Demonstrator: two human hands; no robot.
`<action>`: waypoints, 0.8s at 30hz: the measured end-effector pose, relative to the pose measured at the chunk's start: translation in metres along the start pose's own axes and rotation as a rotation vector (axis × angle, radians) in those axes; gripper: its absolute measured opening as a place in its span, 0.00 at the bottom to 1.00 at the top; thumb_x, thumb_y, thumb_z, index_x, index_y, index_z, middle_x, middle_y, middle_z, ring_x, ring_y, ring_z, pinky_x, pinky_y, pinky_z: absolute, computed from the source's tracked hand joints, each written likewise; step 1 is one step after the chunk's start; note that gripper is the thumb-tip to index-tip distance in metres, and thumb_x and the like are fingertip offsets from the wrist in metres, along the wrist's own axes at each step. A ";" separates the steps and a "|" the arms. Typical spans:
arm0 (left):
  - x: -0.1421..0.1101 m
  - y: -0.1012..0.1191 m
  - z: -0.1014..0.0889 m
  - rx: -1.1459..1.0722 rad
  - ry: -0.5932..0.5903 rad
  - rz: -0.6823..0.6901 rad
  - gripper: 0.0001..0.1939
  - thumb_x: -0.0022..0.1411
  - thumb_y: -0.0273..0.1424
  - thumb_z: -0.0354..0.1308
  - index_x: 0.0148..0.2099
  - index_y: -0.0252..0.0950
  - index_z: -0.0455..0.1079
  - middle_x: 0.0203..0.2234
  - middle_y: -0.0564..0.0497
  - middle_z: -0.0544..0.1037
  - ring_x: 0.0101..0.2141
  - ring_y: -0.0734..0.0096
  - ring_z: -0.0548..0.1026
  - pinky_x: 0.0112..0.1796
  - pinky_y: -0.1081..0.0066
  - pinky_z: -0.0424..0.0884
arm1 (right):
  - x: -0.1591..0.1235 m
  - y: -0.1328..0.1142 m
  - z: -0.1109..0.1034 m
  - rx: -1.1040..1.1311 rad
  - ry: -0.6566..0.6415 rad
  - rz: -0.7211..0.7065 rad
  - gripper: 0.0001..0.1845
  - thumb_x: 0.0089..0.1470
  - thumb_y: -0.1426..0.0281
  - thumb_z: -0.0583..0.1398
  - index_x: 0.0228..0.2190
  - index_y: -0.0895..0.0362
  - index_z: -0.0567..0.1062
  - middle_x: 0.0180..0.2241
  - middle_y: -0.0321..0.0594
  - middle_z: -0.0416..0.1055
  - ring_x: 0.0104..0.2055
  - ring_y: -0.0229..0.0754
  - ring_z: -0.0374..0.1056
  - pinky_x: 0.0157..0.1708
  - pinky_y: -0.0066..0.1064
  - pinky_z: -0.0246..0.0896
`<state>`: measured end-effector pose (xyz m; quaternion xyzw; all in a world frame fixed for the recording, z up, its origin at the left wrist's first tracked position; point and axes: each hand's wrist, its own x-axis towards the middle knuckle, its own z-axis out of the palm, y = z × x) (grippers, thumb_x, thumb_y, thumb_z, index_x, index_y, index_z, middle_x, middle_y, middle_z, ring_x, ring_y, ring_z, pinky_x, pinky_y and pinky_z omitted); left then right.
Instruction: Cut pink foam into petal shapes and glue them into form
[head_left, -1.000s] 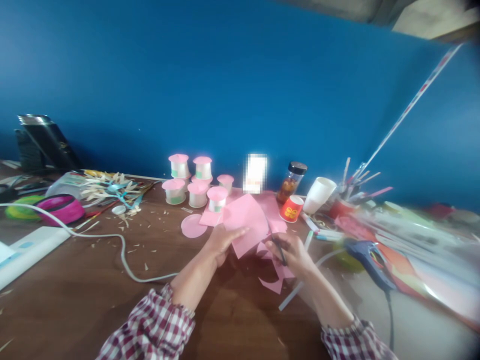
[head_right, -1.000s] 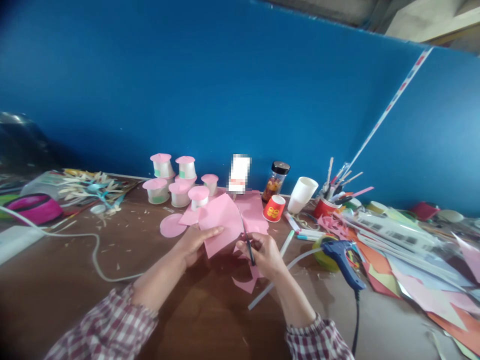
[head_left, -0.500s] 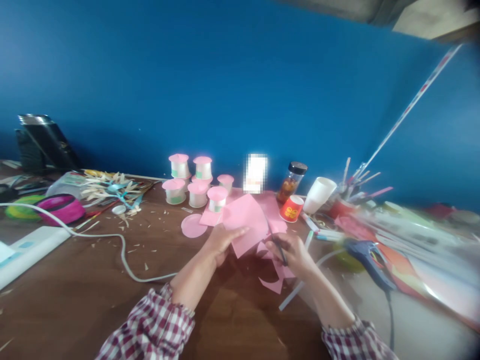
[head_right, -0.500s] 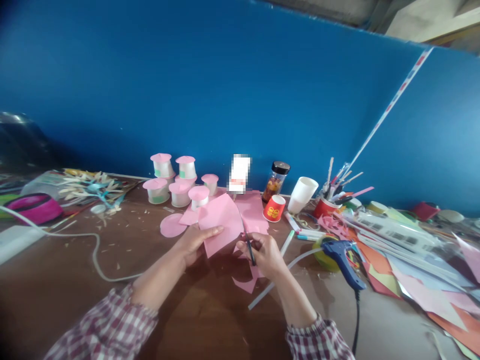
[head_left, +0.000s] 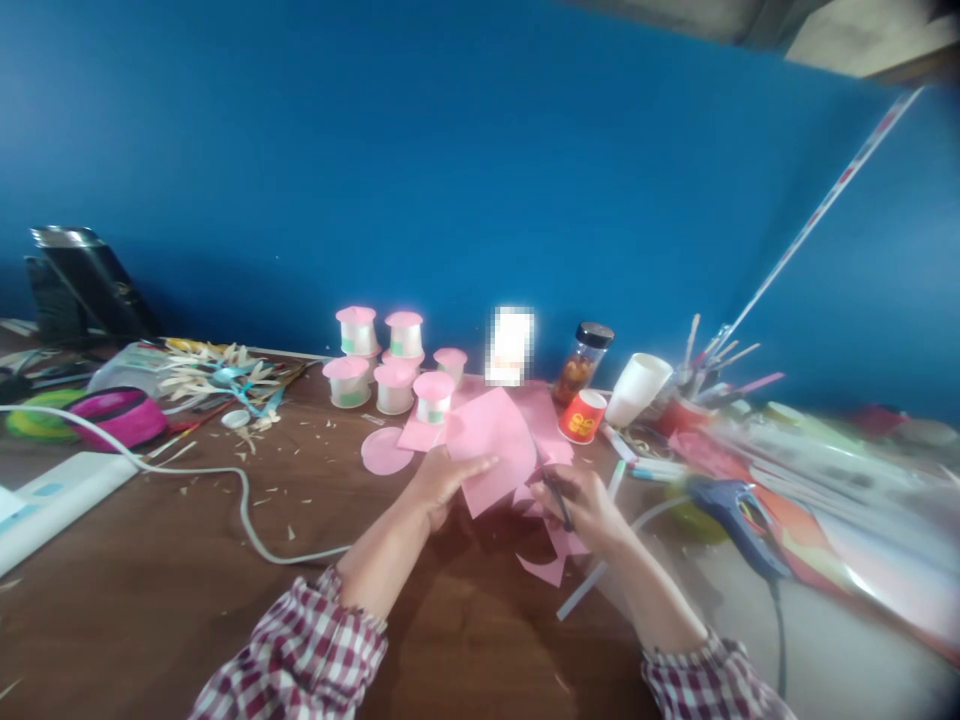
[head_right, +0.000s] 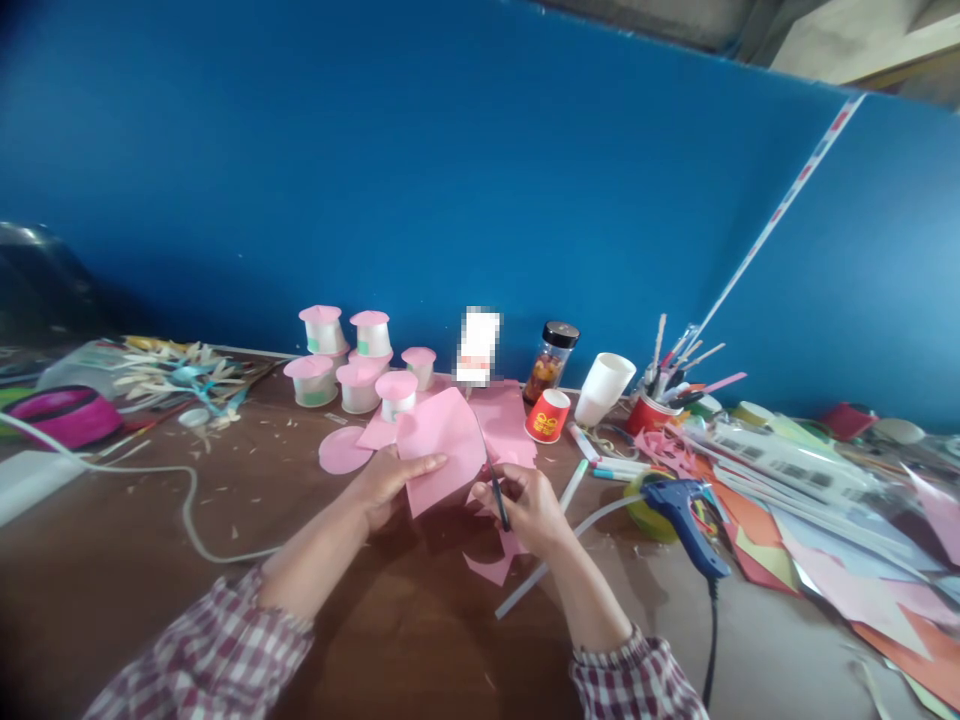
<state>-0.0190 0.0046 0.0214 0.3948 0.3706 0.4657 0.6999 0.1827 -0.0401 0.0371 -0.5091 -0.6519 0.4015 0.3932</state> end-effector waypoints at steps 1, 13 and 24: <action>-0.001 0.001 0.001 -0.004 0.001 -0.005 0.24 0.42 0.33 0.72 0.42 0.26 0.75 0.38 0.35 0.79 0.39 0.49 0.78 0.42 0.56 0.73 | 0.000 -0.001 0.000 0.005 -0.003 -0.001 0.17 0.49 0.57 0.63 0.25 0.59 0.71 0.15 0.31 0.64 0.16 0.34 0.61 0.16 0.24 0.56; -0.001 0.002 0.000 -0.023 0.010 -0.022 0.24 0.42 0.31 0.72 0.43 0.27 0.74 0.38 0.36 0.80 0.39 0.51 0.78 0.42 0.56 0.74 | -0.001 -0.009 0.000 0.050 0.008 0.039 0.19 0.45 0.55 0.65 0.24 0.59 0.72 0.14 0.29 0.60 0.15 0.33 0.57 0.14 0.25 0.55; -0.001 0.004 0.000 -0.042 0.013 -0.020 0.23 0.42 0.30 0.72 0.42 0.27 0.75 0.35 0.38 0.80 0.36 0.53 0.79 0.40 0.58 0.75 | -0.001 -0.007 -0.001 0.055 -0.009 0.032 0.17 0.46 0.58 0.65 0.26 0.60 0.74 0.14 0.28 0.59 0.14 0.32 0.55 0.14 0.24 0.54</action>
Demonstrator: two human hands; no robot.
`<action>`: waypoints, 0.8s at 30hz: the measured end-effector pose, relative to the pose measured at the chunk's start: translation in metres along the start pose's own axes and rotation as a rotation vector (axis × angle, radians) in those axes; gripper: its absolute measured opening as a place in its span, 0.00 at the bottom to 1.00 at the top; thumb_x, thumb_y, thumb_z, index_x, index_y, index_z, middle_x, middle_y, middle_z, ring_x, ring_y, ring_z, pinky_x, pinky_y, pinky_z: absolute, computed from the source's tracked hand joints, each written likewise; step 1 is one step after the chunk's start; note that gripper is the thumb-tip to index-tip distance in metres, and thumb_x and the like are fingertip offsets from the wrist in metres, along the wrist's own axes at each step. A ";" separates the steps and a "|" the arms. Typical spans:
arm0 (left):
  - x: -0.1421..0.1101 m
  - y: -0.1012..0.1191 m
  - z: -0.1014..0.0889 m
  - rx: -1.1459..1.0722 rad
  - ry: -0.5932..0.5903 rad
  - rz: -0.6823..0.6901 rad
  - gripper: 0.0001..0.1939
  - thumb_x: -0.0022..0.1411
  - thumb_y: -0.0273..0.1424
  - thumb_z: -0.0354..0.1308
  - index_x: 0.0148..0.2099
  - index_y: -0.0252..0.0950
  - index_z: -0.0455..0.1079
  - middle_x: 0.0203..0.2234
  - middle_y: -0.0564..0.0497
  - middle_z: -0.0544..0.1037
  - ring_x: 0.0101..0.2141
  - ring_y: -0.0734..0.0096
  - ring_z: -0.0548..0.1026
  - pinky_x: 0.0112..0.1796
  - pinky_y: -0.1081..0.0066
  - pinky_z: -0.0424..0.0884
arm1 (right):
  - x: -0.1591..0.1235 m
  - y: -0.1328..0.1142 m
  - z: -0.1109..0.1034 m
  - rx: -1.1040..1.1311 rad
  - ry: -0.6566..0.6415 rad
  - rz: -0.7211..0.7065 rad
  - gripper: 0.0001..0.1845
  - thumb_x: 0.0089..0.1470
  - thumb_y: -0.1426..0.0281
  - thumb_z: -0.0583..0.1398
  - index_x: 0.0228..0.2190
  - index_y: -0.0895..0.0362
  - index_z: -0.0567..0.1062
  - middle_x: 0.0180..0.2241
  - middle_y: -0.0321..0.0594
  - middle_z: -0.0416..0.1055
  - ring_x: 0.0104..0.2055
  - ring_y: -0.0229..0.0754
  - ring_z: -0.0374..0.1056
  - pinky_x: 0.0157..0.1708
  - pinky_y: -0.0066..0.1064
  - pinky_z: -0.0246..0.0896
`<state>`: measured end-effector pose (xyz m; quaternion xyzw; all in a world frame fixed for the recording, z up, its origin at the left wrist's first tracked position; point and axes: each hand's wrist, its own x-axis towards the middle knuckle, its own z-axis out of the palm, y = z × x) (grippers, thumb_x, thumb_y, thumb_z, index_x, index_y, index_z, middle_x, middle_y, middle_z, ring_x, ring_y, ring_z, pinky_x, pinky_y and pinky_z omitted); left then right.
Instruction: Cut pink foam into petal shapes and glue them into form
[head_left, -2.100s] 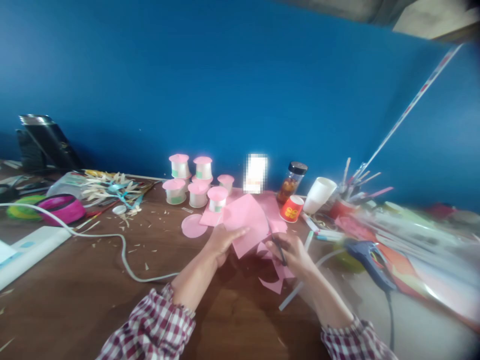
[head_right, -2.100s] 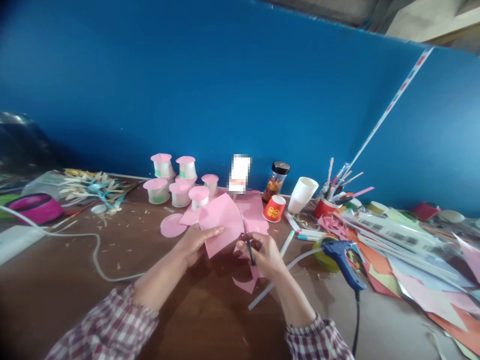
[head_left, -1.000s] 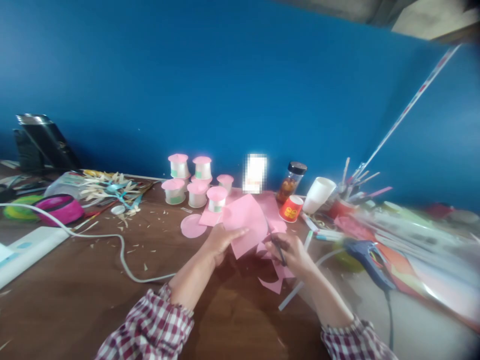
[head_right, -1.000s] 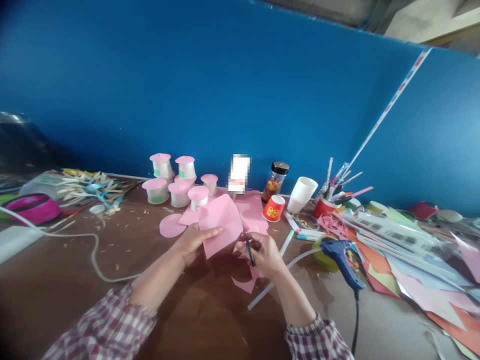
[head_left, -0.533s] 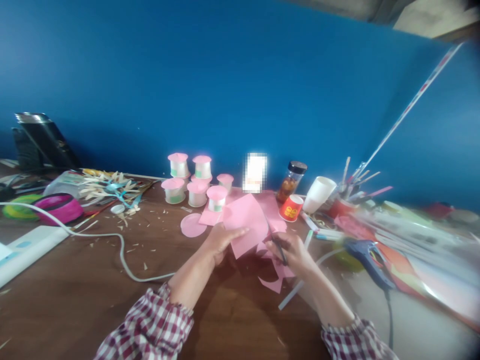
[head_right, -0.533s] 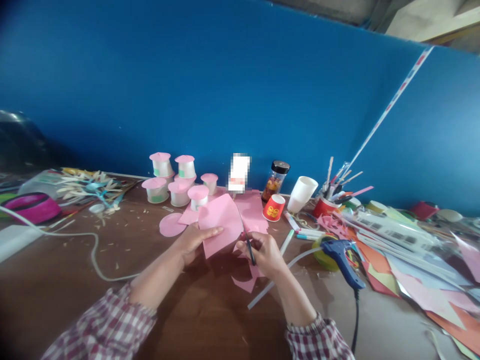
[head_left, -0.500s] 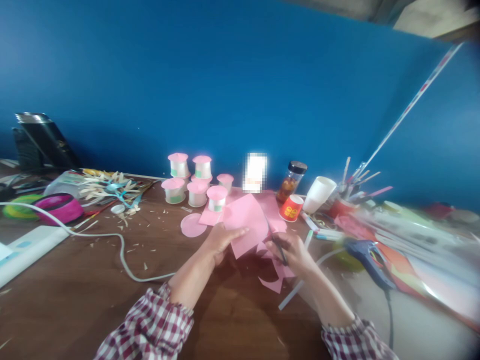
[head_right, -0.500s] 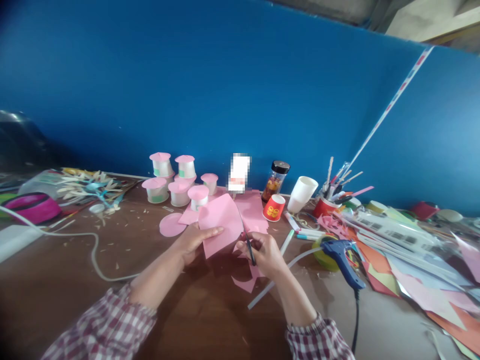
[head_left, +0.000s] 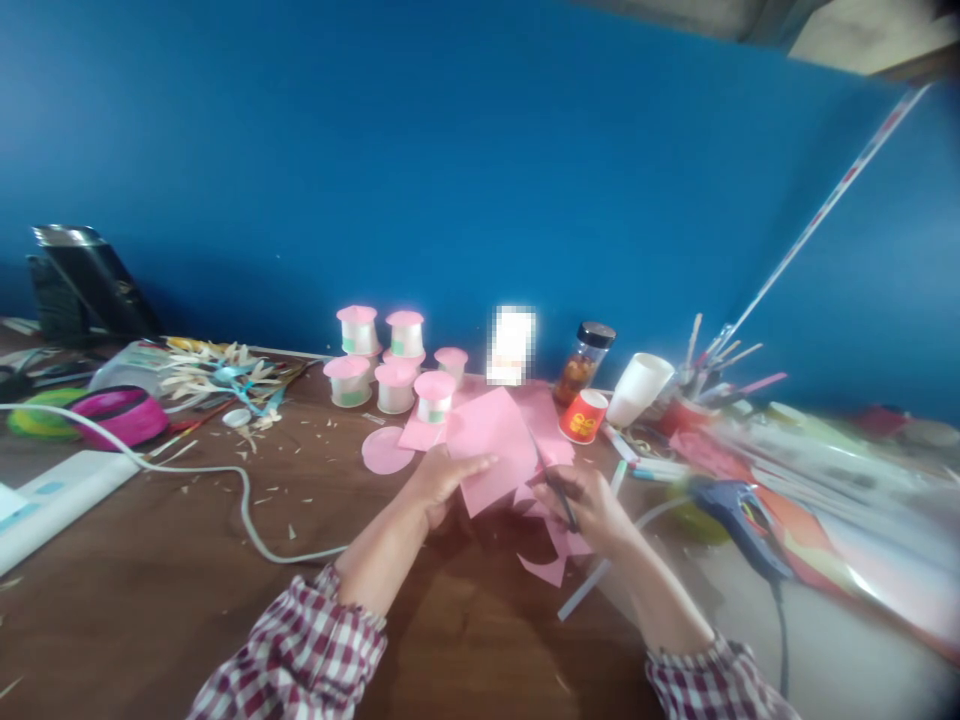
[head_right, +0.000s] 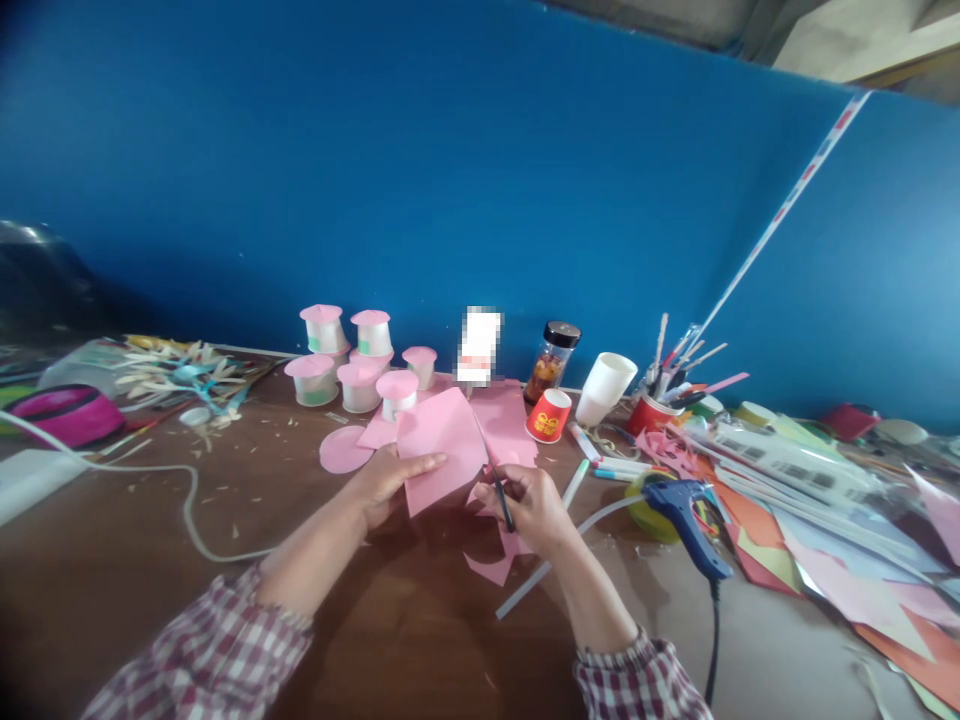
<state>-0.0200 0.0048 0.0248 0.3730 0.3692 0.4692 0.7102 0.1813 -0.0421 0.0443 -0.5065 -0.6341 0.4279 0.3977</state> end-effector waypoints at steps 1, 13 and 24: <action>0.000 0.000 0.000 0.000 0.000 -0.003 0.23 0.41 0.30 0.72 0.42 0.27 0.75 0.35 0.38 0.81 0.36 0.53 0.79 0.40 0.58 0.75 | 0.000 -0.001 0.000 -0.005 -0.002 -0.001 0.17 0.46 0.57 0.65 0.25 0.60 0.73 0.14 0.28 0.59 0.14 0.32 0.55 0.14 0.24 0.53; 0.001 0.004 -0.006 0.063 -0.021 -0.030 0.22 0.41 0.32 0.72 0.39 0.26 0.76 0.37 0.35 0.80 0.38 0.50 0.78 0.41 0.57 0.74 | 0.001 0.003 -0.001 0.019 -0.002 0.062 0.21 0.43 0.55 0.66 0.29 0.60 0.74 0.13 0.28 0.60 0.13 0.33 0.57 0.13 0.25 0.52; 0.000 0.006 -0.005 0.103 -0.015 -0.010 0.22 0.39 0.31 0.73 0.38 0.26 0.77 0.35 0.35 0.80 0.37 0.49 0.79 0.41 0.57 0.74 | -0.001 0.007 -0.002 0.025 -0.036 0.059 0.18 0.43 0.58 0.67 0.30 0.60 0.74 0.16 0.31 0.65 0.16 0.34 0.60 0.16 0.25 0.55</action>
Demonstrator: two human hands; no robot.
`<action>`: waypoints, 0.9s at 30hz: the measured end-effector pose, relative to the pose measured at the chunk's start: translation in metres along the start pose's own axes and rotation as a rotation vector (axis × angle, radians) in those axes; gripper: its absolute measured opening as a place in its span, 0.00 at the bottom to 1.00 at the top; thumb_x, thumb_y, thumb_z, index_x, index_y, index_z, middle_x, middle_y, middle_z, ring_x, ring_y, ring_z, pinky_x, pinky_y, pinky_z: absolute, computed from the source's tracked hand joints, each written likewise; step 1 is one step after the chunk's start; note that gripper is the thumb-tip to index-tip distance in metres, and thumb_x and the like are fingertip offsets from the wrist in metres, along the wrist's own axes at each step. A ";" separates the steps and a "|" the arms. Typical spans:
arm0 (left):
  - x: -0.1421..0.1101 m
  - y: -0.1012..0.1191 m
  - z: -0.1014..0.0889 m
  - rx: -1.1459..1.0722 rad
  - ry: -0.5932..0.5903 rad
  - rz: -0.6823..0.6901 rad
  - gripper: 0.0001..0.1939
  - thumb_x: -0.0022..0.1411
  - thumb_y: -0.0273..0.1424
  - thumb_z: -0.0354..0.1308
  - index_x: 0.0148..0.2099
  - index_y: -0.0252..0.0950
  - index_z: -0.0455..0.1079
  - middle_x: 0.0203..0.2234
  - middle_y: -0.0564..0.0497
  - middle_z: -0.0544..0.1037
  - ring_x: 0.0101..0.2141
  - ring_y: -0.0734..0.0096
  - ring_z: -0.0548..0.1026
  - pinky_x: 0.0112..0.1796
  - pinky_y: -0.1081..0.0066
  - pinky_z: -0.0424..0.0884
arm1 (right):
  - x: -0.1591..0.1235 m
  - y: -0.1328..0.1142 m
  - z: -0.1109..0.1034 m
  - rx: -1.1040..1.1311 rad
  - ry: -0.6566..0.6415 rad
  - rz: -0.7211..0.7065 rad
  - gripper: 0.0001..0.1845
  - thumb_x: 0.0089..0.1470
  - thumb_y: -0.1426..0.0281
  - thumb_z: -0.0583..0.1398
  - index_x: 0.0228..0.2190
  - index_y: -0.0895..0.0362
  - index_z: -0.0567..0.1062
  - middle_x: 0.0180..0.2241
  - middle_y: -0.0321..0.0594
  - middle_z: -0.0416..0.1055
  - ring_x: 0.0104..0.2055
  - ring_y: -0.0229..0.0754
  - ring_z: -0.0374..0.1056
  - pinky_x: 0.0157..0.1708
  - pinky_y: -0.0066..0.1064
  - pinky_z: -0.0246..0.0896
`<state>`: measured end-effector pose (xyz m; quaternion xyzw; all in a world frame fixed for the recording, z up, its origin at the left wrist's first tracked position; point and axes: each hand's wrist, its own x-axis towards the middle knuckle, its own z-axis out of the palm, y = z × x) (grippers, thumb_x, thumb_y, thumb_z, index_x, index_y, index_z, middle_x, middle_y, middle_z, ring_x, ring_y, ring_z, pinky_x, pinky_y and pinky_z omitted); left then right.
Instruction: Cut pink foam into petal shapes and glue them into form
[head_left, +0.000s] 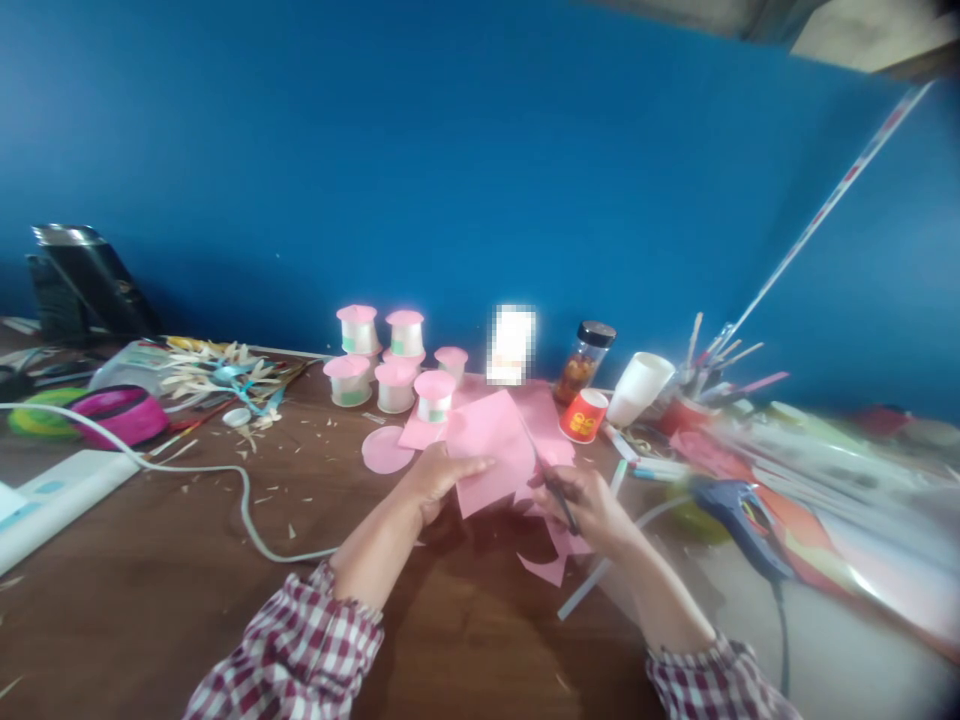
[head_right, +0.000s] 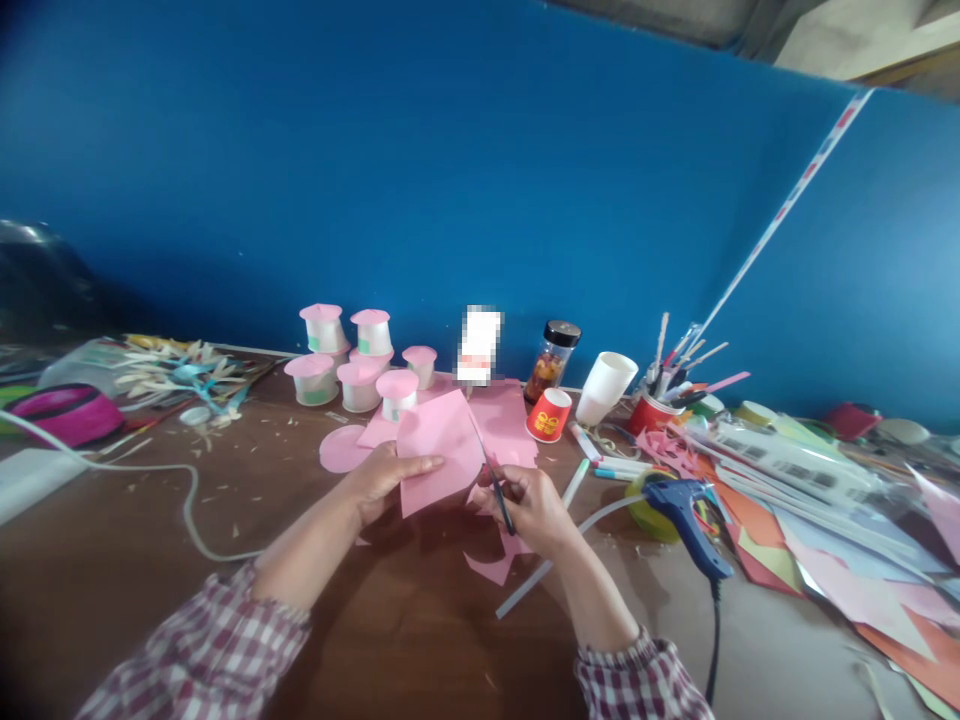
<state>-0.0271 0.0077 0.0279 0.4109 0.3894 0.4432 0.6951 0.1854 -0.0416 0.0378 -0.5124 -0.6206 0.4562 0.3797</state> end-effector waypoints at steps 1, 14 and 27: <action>0.000 0.000 0.000 -0.006 -0.005 0.001 0.22 0.39 0.31 0.73 0.39 0.26 0.76 0.35 0.36 0.80 0.37 0.50 0.79 0.41 0.58 0.74 | 0.000 0.000 0.000 -0.005 -0.002 0.000 0.18 0.44 0.58 0.67 0.30 0.60 0.74 0.17 0.31 0.65 0.16 0.34 0.60 0.16 0.25 0.55; -0.002 0.003 0.001 -0.005 -0.013 -0.039 0.22 0.41 0.30 0.72 0.40 0.26 0.76 0.37 0.34 0.80 0.38 0.49 0.78 0.42 0.56 0.74 | 0.000 -0.002 0.000 0.019 -0.017 -0.005 0.17 0.46 0.58 0.65 0.30 0.60 0.74 0.14 0.28 0.60 0.15 0.33 0.58 0.15 0.25 0.54; -0.003 0.005 0.001 -0.012 -0.024 -0.045 0.23 0.40 0.30 0.72 0.40 0.25 0.76 0.35 0.35 0.80 0.37 0.51 0.79 0.41 0.57 0.74 | 0.001 0.001 -0.001 -0.018 -0.017 -0.032 0.18 0.47 0.57 0.65 0.29 0.61 0.75 0.15 0.30 0.61 0.15 0.33 0.59 0.14 0.24 0.54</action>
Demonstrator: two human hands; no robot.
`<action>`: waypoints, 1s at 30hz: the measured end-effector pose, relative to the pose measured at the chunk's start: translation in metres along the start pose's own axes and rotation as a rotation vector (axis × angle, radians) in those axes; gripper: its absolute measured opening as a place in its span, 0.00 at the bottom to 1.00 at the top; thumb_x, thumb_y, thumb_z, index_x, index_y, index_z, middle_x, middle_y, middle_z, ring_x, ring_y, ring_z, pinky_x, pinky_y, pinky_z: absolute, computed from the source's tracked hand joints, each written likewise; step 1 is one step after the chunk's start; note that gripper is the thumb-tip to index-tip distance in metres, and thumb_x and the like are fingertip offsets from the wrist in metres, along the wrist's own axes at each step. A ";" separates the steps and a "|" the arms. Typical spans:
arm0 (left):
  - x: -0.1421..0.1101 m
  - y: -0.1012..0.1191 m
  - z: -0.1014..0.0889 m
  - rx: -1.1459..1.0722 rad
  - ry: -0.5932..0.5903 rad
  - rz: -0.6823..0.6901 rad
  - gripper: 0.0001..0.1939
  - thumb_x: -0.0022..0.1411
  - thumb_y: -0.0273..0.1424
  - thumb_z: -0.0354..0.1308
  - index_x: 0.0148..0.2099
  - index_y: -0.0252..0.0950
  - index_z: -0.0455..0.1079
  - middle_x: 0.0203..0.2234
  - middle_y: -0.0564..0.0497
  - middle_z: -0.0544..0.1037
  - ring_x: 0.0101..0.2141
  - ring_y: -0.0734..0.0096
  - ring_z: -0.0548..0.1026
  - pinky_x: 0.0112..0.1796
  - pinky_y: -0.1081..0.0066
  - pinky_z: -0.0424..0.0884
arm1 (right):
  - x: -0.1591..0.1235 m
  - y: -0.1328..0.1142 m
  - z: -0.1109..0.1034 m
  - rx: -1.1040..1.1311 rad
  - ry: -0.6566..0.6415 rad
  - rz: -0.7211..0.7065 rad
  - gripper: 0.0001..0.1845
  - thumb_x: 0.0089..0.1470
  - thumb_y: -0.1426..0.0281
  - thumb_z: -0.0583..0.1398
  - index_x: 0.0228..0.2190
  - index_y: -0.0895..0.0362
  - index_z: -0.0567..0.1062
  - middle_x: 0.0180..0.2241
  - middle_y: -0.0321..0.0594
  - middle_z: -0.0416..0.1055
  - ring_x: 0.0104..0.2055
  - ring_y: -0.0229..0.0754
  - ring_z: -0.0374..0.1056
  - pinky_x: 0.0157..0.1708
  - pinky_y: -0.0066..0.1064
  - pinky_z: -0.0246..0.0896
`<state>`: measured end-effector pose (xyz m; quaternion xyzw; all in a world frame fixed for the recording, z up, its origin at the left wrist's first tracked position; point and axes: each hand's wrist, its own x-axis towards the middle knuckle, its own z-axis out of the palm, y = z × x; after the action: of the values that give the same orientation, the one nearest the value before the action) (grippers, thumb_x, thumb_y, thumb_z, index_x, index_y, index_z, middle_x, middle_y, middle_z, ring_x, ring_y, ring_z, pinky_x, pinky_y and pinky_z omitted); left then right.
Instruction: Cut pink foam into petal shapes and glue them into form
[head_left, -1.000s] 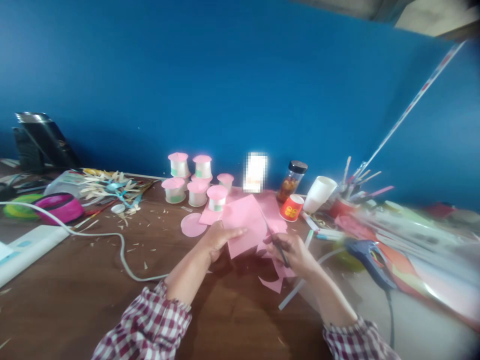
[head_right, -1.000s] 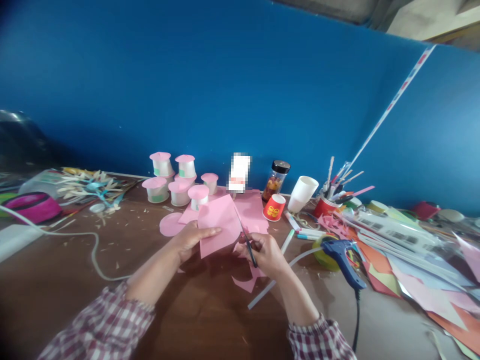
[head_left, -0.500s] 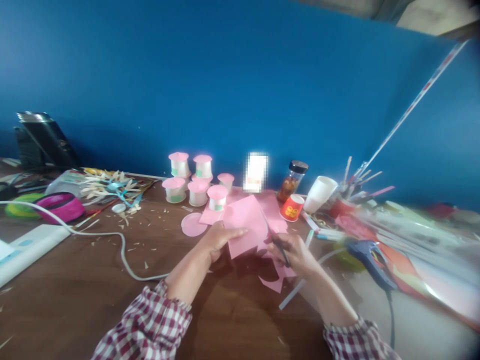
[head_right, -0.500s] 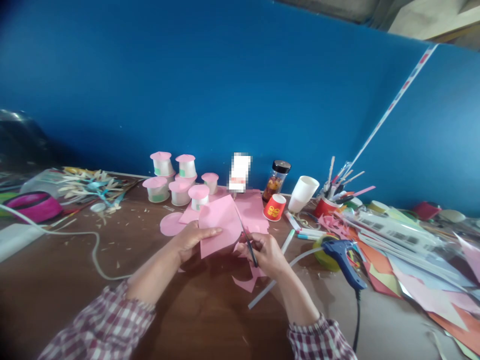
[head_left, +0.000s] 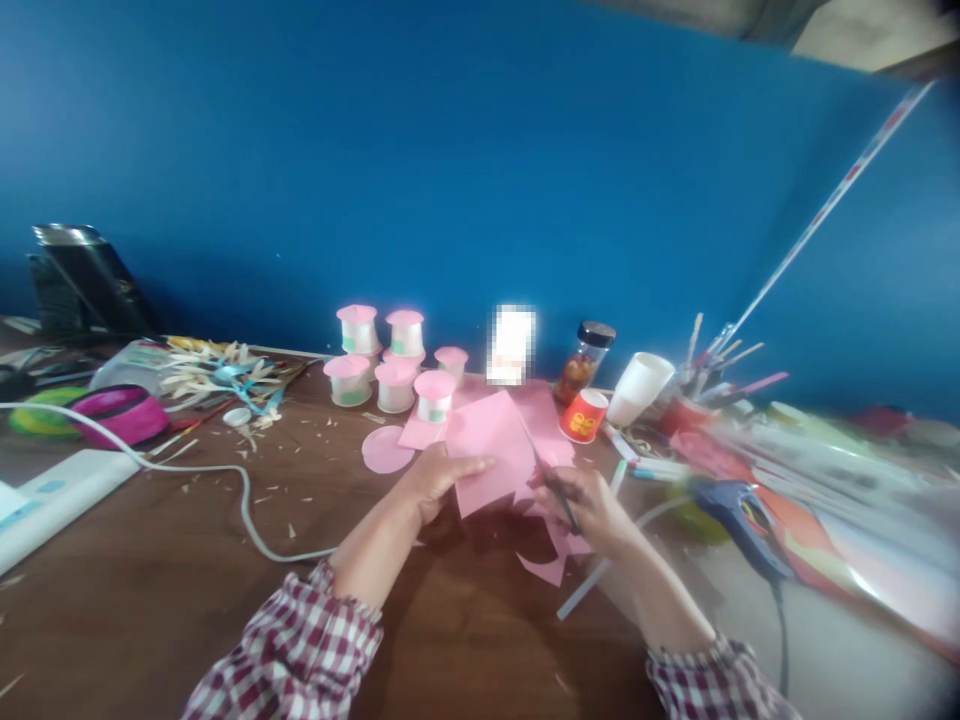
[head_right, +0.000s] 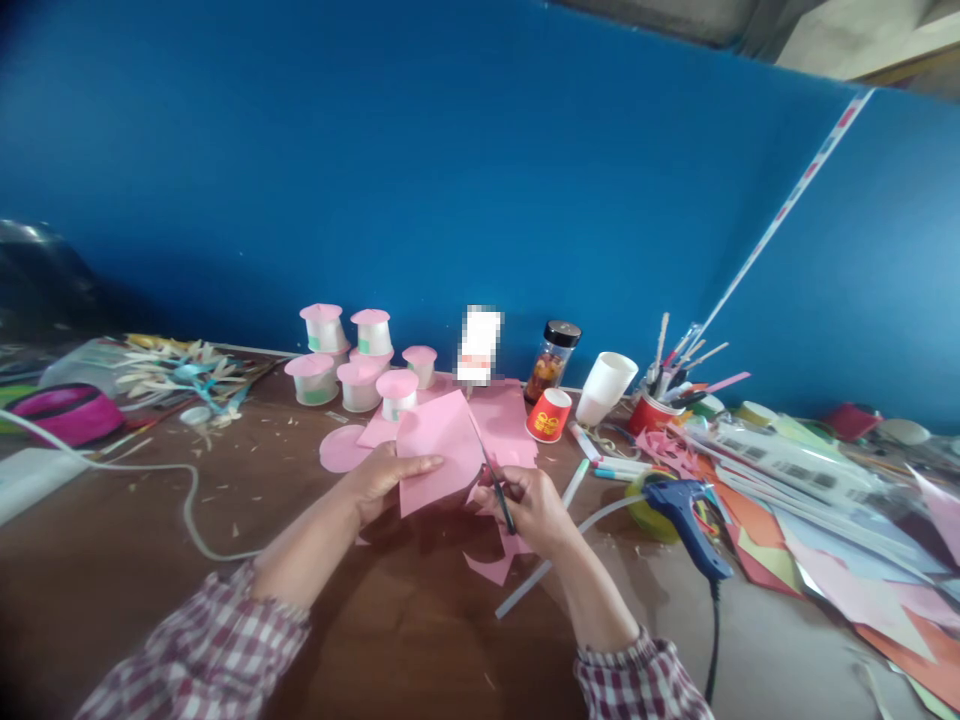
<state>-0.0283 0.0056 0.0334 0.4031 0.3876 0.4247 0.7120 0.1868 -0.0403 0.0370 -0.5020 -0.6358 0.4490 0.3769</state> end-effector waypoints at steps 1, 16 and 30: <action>0.000 0.001 0.001 0.002 0.005 -0.003 0.22 0.40 0.30 0.72 0.40 0.25 0.76 0.35 0.36 0.80 0.36 0.51 0.79 0.41 0.57 0.74 | 0.000 0.001 0.000 0.001 -0.003 -0.001 0.18 0.47 0.58 0.65 0.30 0.61 0.75 0.15 0.30 0.61 0.15 0.33 0.59 0.14 0.24 0.54; 0.005 -0.003 -0.007 0.014 0.002 -0.004 0.21 0.40 0.30 0.72 0.39 0.26 0.76 0.35 0.37 0.80 0.37 0.54 0.79 0.42 0.60 0.74 | -0.002 -0.002 -0.001 0.012 0.012 0.057 0.20 0.44 0.57 0.66 0.31 0.62 0.75 0.16 0.31 0.64 0.15 0.33 0.58 0.13 0.24 0.53; -0.002 -0.015 0.009 -0.318 -0.298 0.159 0.19 0.51 0.40 0.65 0.42 0.33 0.73 0.36 0.44 0.78 0.39 0.61 0.76 0.40 0.65 0.72 | 0.003 -0.001 0.017 0.266 0.263 0.044 0.21 0.45 0.54 0.65 0.18 0.59 0.68 0.13 0.30 0.63 0.13 0.31 0.58 0.11 0.22 0.47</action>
<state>-0.0164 -0.0035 0.0242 0.3732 0.1735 0.4708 0.7804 0.1700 -0.0403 0.0328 -0.5159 -0.5051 0.4677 0.5099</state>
